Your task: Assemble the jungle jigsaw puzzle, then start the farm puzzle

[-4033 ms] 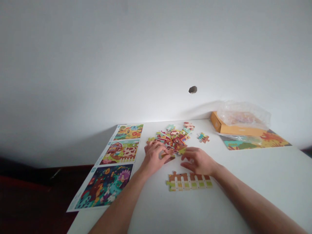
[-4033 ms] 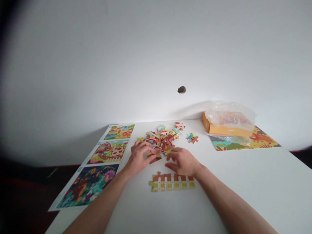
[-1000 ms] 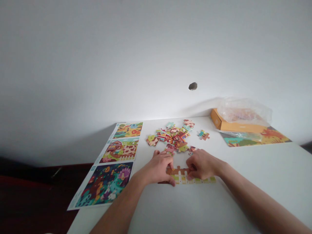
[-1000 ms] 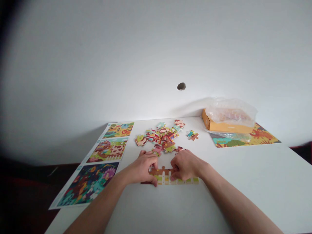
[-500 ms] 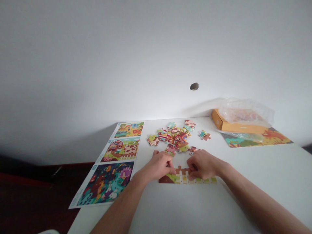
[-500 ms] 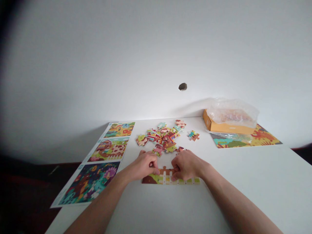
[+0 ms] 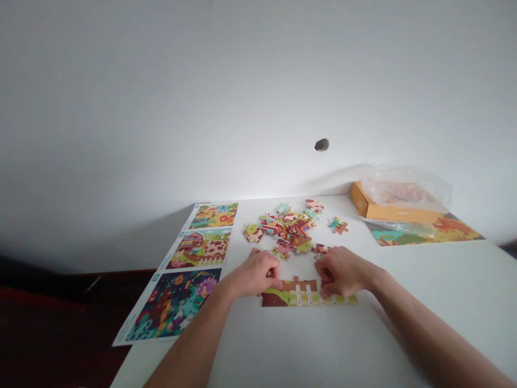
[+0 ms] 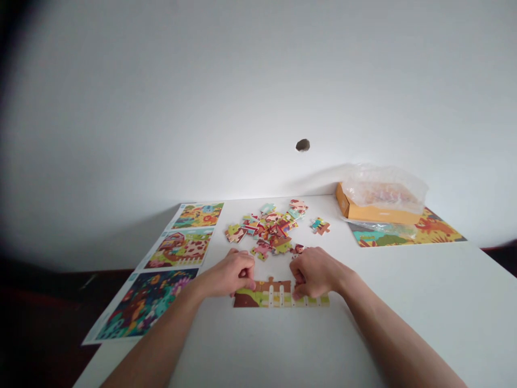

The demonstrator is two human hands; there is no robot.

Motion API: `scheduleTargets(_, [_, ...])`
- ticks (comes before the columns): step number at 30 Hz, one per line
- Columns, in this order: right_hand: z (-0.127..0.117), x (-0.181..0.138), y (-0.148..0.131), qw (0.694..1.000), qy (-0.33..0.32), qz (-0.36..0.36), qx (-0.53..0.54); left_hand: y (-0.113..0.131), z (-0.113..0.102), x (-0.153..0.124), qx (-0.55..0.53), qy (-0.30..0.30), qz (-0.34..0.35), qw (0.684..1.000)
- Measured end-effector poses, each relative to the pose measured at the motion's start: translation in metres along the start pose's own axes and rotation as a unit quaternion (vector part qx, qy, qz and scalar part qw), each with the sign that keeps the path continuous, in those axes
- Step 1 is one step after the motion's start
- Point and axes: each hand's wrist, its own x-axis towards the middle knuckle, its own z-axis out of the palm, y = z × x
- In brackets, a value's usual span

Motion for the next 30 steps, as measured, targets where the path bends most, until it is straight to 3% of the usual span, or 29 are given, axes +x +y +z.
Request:
scheduleTargets(4, [-0.003,0.001,-0.008,0.997,0.072,-0.032,0.015,0.007,0.003,0.001,-0.026,0.059,0.041,0.997])
scheduleTargets(6, [-0.002,0.003,-0.013,0.995,0.083,-0.051,0.029,0.010,0.007,0.004,-0.033,0.055,0.073,0.995])
scheduleTargets(11, [0.004,0.007,-0.011,0.997,0.051,-0.056,0.029,0.010,0.013,0.008,-0.020,0.015,0.086,0.996])
scheduleTargets(30, [-0.005,-0.003,0.000,0.999,-0.003,-0.020,0.035,0.003,0.004,0.003,-0.009,0.002,0.073,0.997])
